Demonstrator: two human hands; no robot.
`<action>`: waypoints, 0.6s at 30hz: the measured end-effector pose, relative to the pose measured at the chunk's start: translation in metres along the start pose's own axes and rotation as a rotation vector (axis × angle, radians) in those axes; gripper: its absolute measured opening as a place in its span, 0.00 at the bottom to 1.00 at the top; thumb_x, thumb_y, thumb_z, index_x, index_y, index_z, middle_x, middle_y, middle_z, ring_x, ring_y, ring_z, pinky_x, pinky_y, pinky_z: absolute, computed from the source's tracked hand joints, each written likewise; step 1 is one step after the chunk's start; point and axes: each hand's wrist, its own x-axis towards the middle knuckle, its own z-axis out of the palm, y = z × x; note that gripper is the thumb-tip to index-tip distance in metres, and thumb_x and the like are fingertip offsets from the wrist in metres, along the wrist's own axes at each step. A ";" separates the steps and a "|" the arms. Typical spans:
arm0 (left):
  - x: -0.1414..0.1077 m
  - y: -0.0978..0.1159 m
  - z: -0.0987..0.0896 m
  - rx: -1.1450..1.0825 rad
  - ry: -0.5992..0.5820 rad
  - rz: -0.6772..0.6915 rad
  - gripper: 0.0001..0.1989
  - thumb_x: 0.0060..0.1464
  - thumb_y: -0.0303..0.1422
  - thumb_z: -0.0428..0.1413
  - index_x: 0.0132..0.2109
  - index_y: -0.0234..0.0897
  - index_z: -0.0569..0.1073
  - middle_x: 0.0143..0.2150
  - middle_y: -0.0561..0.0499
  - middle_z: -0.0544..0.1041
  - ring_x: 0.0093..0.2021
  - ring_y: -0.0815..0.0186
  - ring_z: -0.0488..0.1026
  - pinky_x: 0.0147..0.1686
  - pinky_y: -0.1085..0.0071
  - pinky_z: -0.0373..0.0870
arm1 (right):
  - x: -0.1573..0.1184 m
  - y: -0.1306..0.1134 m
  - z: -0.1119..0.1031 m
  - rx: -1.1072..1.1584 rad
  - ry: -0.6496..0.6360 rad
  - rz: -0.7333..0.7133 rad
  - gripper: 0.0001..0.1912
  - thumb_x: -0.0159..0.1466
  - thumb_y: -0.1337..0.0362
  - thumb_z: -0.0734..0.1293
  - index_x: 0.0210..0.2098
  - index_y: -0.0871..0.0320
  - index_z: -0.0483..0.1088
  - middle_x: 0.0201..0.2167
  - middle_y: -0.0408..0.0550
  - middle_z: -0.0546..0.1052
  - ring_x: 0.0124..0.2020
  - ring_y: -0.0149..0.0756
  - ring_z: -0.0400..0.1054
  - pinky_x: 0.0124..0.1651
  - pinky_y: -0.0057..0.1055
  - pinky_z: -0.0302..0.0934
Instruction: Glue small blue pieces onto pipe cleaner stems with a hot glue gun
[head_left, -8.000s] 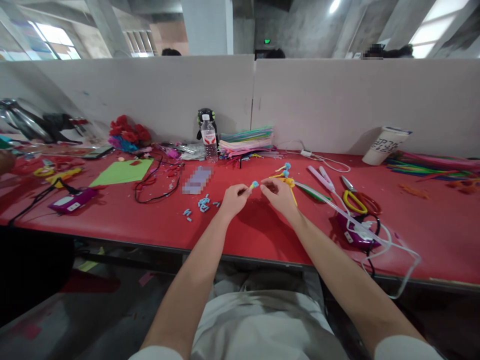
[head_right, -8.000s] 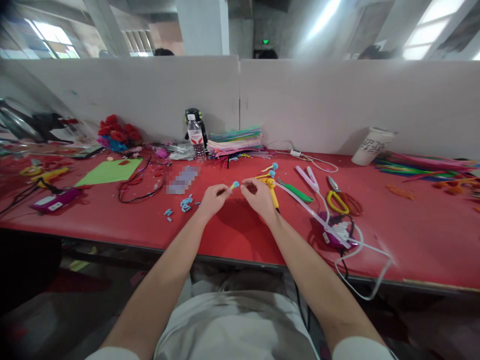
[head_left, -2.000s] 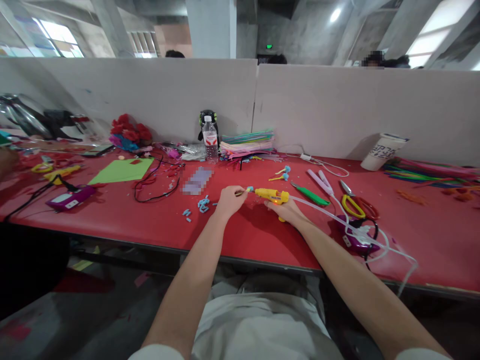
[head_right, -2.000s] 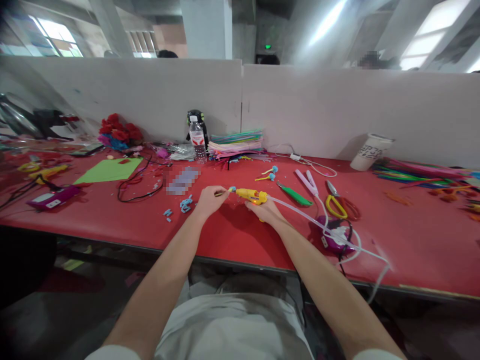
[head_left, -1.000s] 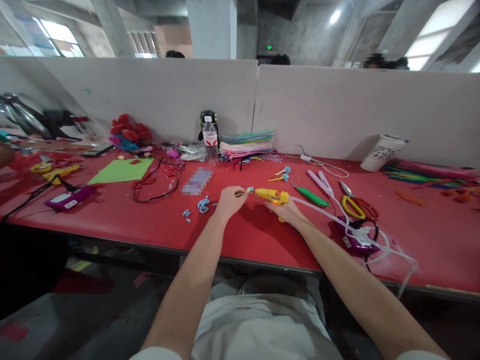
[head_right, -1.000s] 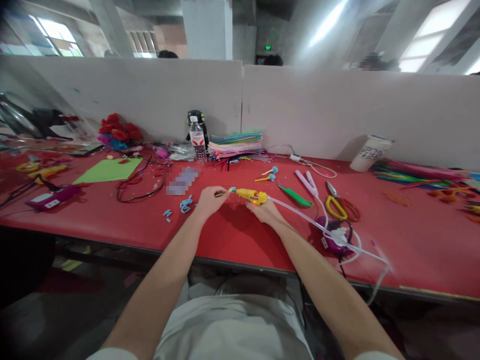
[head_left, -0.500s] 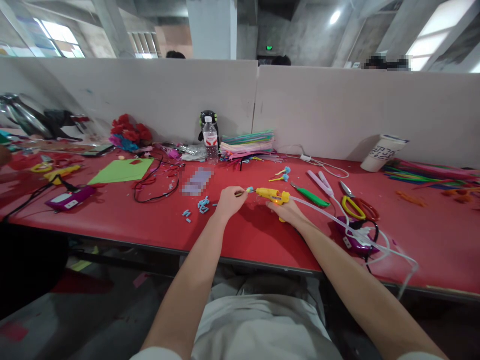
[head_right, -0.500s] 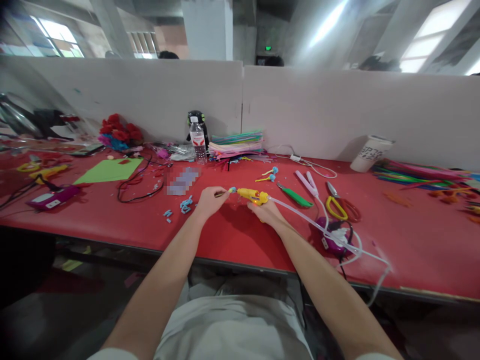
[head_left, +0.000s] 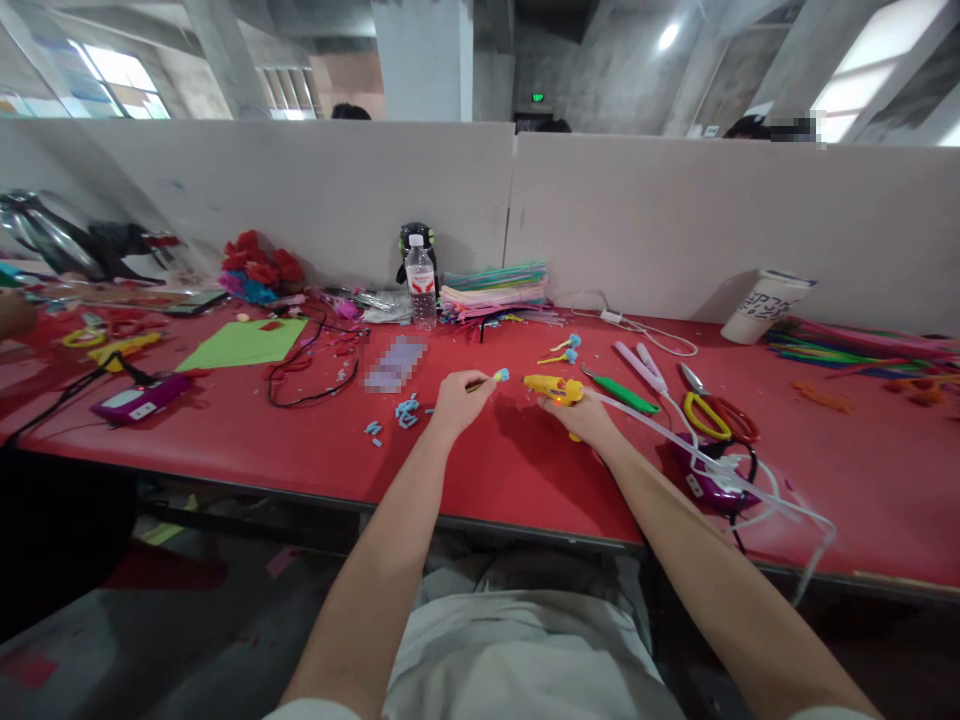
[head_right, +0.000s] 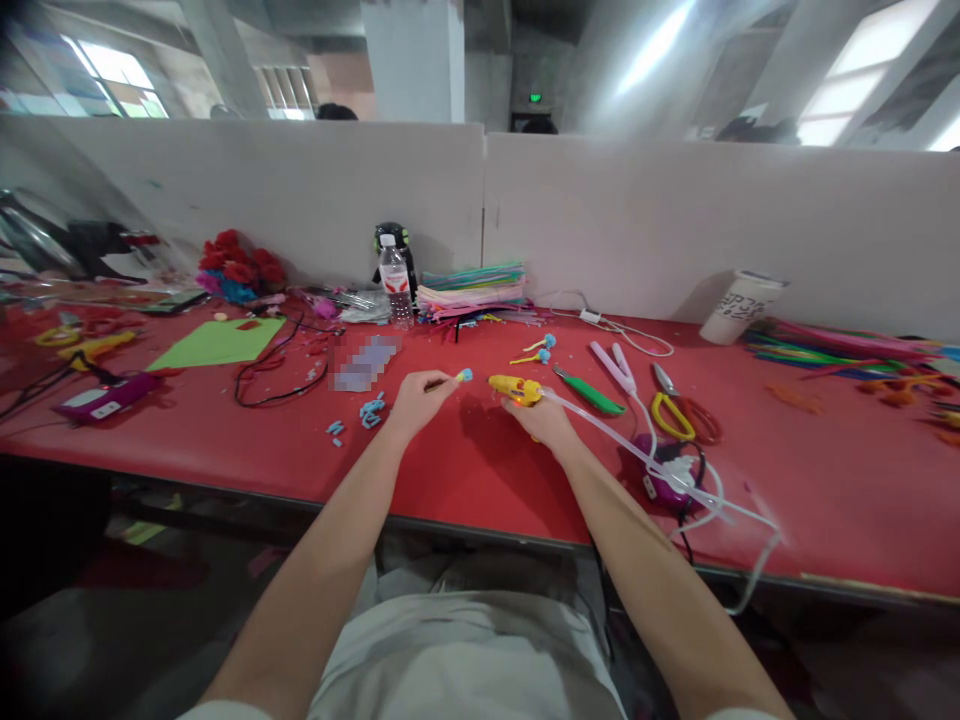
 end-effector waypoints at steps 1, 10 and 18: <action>0.000 0.001 0.000 -0.014 0.000 0.000 0.20 0.54 0.45 0.53 0.28 0.33 0.76 0.23 0.53 0.70 0.26 0.70 0.64 0.27 0.73 0.55 | 0.002 0.001 -0.003 -0.031 0.030 -0.011 0.18 0.53 0.49 0.69 0.34 0.56 0.76 0.30 0.46 0.78 0.30 0.38 0.71 0.29 0.29 0.62; -0.002 0.005 0.006 -0.128 -0.016 0.006 0.19 0.54 0.45 0.54 0.31 0.33 0.77 0.24 0.53 0.70 0.26 0.71 0.62 0.28 0.74 0.56 | 0.014 0.009 -0.032 -0.293 -0.054 0.006 0.28 0.50 0.40 0.69 0.35 0.58 0.75 0.22 0.45 0.73 0.23 0.35 0.67 0.25 0.29 0.56; -0.004 0.010 0.005 -0.170 0.034 0.017 0.19 0.53 0.46 0.55 0.30 0.33 0.76 0.24 0.53 0.68 0.26 0.71 0.61 0.27 0.73 0.56 | -0.038 0.006 -0.063 -0.541 0.119 -0.092 0.26 0.54 0.38 0.66 0.21 0.56 0.63 0.16 0.42 0.66 0.19 0.32 0.58 0.23 0.30 0.48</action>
